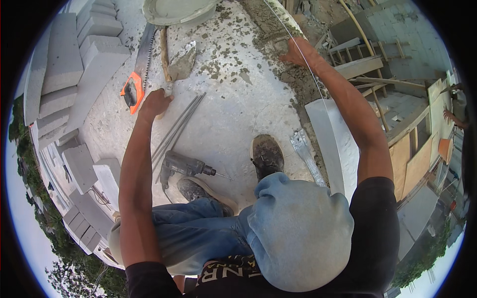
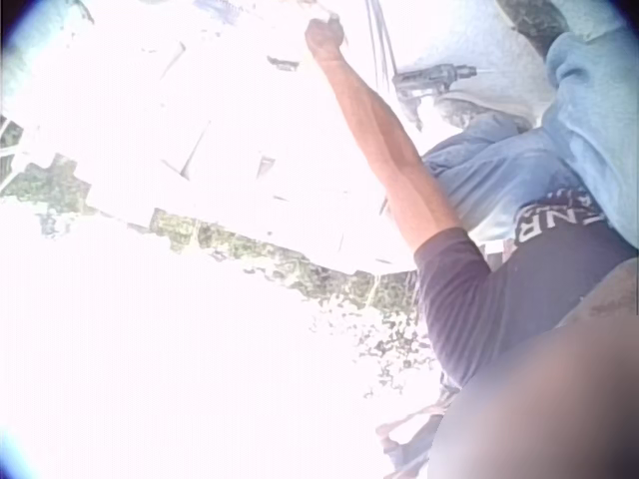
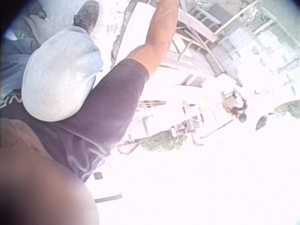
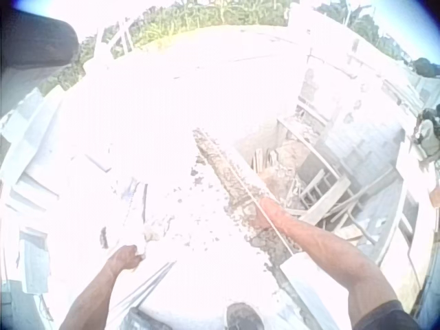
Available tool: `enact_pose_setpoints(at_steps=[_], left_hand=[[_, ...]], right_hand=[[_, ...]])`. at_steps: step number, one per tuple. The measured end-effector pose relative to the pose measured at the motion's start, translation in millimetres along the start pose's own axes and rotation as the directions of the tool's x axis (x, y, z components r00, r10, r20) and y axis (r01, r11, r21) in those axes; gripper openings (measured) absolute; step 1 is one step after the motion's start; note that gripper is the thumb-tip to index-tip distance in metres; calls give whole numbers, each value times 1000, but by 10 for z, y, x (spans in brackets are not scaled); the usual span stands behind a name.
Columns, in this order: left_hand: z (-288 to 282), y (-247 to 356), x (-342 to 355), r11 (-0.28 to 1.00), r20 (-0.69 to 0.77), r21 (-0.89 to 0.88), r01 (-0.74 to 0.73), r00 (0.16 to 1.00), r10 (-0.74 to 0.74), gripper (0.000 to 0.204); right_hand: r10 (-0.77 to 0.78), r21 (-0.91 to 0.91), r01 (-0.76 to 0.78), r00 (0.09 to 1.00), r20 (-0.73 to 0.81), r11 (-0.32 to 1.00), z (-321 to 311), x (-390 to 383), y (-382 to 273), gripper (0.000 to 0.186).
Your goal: Laying mortar and positioning lightweight concrete blocks on a rooftop construction site.
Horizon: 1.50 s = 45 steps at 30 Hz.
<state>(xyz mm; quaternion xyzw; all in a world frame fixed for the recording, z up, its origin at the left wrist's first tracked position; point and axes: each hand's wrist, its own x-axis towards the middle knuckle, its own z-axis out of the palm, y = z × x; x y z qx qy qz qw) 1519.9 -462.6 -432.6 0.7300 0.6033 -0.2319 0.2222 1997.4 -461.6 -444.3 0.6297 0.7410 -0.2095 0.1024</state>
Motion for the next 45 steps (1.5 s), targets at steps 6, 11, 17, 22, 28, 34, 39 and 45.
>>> enact_pose_setpoints(at_steps=[6, 11, 17, 22, 28, 34, 39, 45], left_hand=[[6, 19, -27, 999, 6, -3, 45, 999, -45, 49], [11, -4, -21, 1000, 7, 3, 21, 1000, -21, 48], [-19, 6, -1, 1000, 28, 10, 20, 999, -20, 47], [-49, 103, 4, 1000, 48, 14, 24, 999, -25, 46], [-23, -37, -41, 998, 67, 30, 60, 996, -62, 47], [-56, 60, -7, 999, 78, 26, 43, 996, -45, 47], [-75, 66, -28, 999, 90, 19, 42, 995, -44, 47], [-49, 60, -26, 999, 72, 39, 36, 997, -39, 47]], right_hand=[[28, 33, -26, 999, -38, 999, -45, -78, -71, 50], [-20, -36, 18, 998, -55, 999, -9, -52, -50, 53], [-247, -237, 219, 964, -96, 947, 365, 123, 343, 28], [-392, -526, 327, 920, -14, 785, 531, 195, 542, 29], [-178, -101, 165, 975, -133, 981, 233, 84, 72, 56], [-171, -91, 160, 977, -125, 983, 227, 51, 196, 57], [-159, -85, 149, 977, -139, 985, 237, 52, 173, 57], [-155, -86, 145, 981, -116, 986, 211, 58, 153, 57]])
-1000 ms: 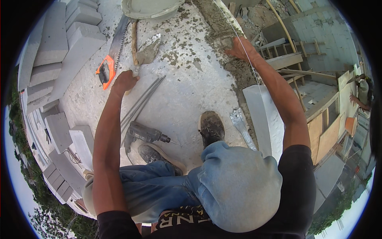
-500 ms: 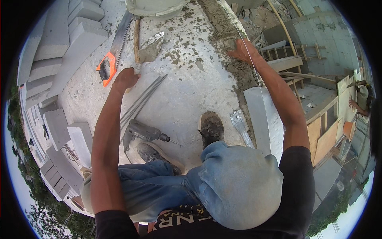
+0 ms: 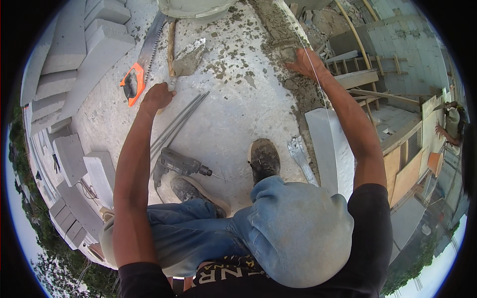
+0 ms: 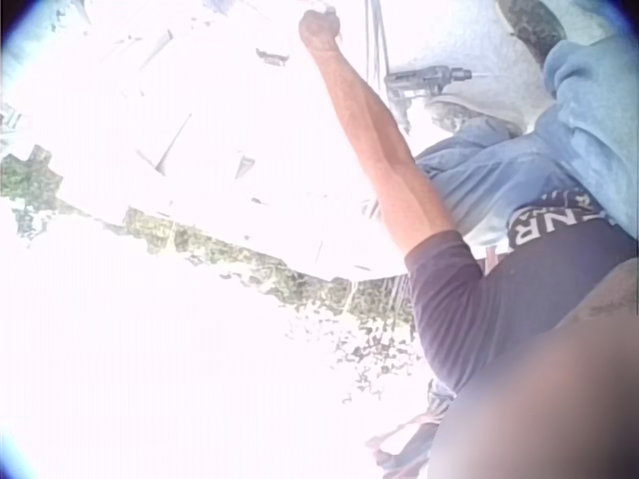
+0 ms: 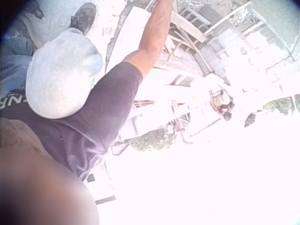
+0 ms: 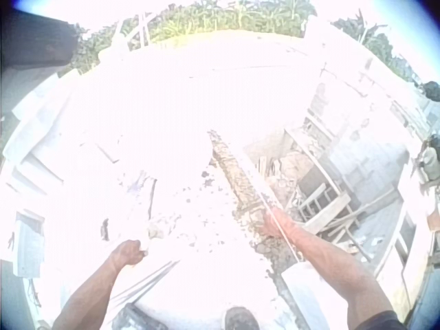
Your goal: Laying mortar and positioning lightweight concrete blocks on a rooftop construction site.
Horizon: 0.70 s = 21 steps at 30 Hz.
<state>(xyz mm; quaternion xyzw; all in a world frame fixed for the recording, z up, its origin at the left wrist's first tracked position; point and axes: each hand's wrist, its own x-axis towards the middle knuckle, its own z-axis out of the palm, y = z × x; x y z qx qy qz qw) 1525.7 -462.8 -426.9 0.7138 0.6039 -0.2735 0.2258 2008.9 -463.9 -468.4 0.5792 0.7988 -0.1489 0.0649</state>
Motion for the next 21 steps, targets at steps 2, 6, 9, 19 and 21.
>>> enact_pose_setpoints(at_steps=[2, 6, 9, 19, 21], left_hand=[[-1, 0, -1, 1000, -1, 5, -8, 1000, 8, 47], [1, 27, -3, 1000, -21, -2, -10, 1000, 10, 47], [3, 6, -20, 1000, -15, 11, -14, 1000, 14, 47], [39, 44, 44, 1000, -34, 8, -12, 999, 13, 46], [47, -32, -2, 1000, -29, 18, 5, 1000, -5, 46]], right_hand=[[-6, 18, 6, 1000, -21, 1000, 5, -10, 3, 57], [5, 12, -5, 1000, 7, 1000, 34, -14, 48, 57], [7, 11, -7, 1000, -8, 1000, 50, -6, 9, 57], [-204, -509, 225, 974, 99, 831, 371, 1, 356, 47], [-11, 35, 13, 998, -68, 999, 168, 42, 53, 53]])
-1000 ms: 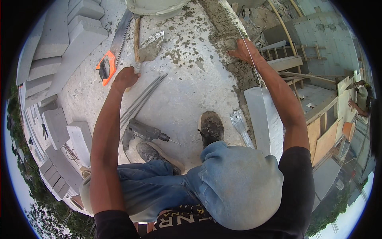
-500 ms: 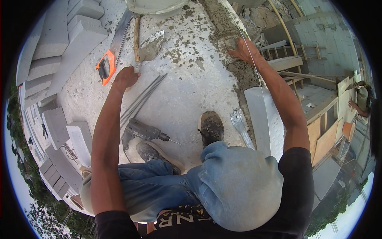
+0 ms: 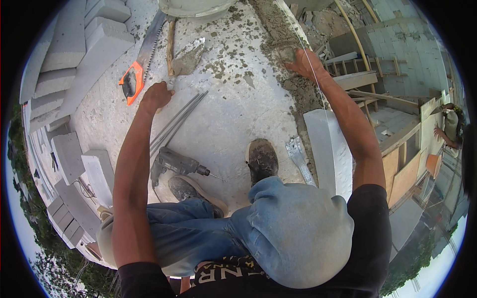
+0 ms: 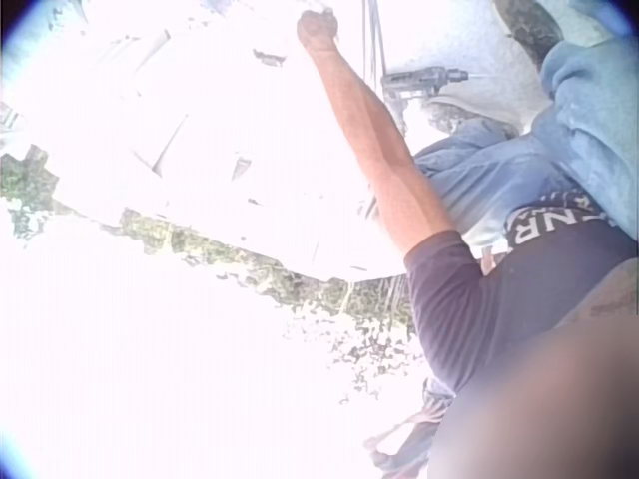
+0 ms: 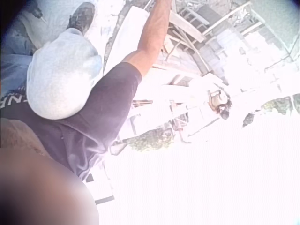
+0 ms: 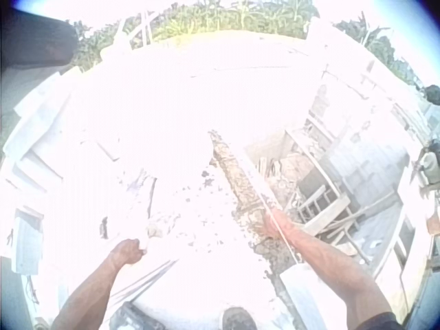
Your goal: Laying mortar and positioning lightweight concrete blocks on a rooftop construction site.
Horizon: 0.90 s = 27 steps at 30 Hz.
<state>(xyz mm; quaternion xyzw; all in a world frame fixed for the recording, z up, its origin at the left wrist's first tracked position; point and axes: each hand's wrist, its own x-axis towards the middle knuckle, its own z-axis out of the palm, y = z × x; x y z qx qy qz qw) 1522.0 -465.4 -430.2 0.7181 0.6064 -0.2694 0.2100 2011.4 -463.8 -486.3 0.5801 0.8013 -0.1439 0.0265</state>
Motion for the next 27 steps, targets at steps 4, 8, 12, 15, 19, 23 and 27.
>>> enact_pose_setpoints(at_steps=[4, 8, 12, 15, 19, 23, 27], left_hand=[[-18, 36, -2, 1000, -2, -5, -6, 1000, 6, 46], [10, 21, 0, 1000, -39, -7, -30, 999, 30, 45], [1, 28, 25, 1000, -17, 2, -16, 1000, 16, 45], [1, 35, 17, 1000, -21, 10, -17, 1000, 18, 45], [-11, 50, 15, 1000, -16, 6, -21, 1000, 21, 45], [7, 50, 3, 1000, -23, -2, -20, 1000, 20, 45], [17, -47, -49, 1000, -27, 7, 8, 1000, -8, 45]], right_hand=[[60, -3, -60, 997, 54, 998, -188, -13, -103, 52], [84, -4, -84, 994, 63, 996, -267, -42, -160, 53], [87, -13, -87, 996, 30, 996, -258, -27, -164, 54], [129, 2, -130, 984, 123, 992, -269, -4, -147, 55], [106, -16, -105, 987, 125, 994, -258, -23, -136, 55], [-176, -379, 221, 973, 149, 899, -188, -75, -93, 58], [162, -27, -160, 972, 171, 987, -445, 4, -386, 58]])
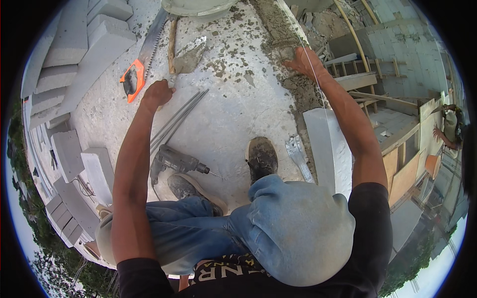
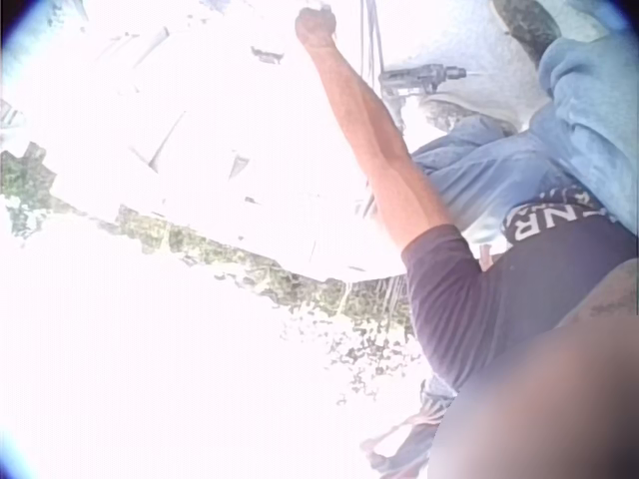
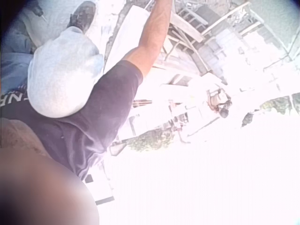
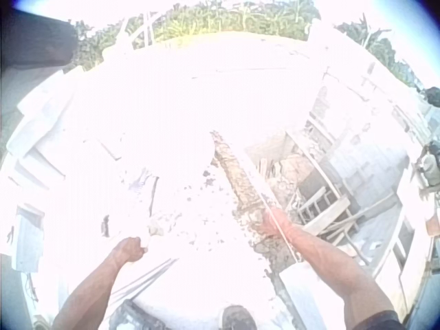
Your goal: Laying mortar and positioning lightweight concrete blocks on a rooftop construction site.
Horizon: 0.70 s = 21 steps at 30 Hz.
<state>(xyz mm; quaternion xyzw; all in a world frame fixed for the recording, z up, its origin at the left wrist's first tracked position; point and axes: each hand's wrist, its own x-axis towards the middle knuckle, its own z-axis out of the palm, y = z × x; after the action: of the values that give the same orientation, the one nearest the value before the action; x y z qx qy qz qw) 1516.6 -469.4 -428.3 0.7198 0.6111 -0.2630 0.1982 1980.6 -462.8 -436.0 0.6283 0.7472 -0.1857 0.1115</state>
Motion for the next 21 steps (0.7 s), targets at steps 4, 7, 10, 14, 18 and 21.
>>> enact_pose_setpoints(at_steps=[4, 7, 10, 14, 18, 21], left_hand=[[-21, 136, 52, 1000, -15, -11, -26, 1000, 26, 45], [7, 239, 77, 999, -37, -10, -37, 999, 37, 45], [96, 81, -31, 1000, -46, -13, 5, 999, -5, 47], [259, -74, -130, 996, -146, -89, 0, 989, -13, 52], [267, -108, -305, 992, -265, -111, -63, 964, 32, 55], [261, -312, -594, 982, -372, -183, -45, 928, -27, 50]], right_hand=[[-93, -50, 87, 985, -147, 995, 361, 82, 423, 58], [-280, -381, 229, 956, -83, 896, 424, 71, 644, 23], [-127, 1, 129, 982, -136, 992, 270, 42, 294, 58], [-153, -18, 152, 974, -166, 988, 268, 62, 221, 58], [-243, -315, 193, 961, -129, 929, 503, 210, 523, 18], [-259, -174, 226, 946, -196, 958, 357, 118, 241, 52]])
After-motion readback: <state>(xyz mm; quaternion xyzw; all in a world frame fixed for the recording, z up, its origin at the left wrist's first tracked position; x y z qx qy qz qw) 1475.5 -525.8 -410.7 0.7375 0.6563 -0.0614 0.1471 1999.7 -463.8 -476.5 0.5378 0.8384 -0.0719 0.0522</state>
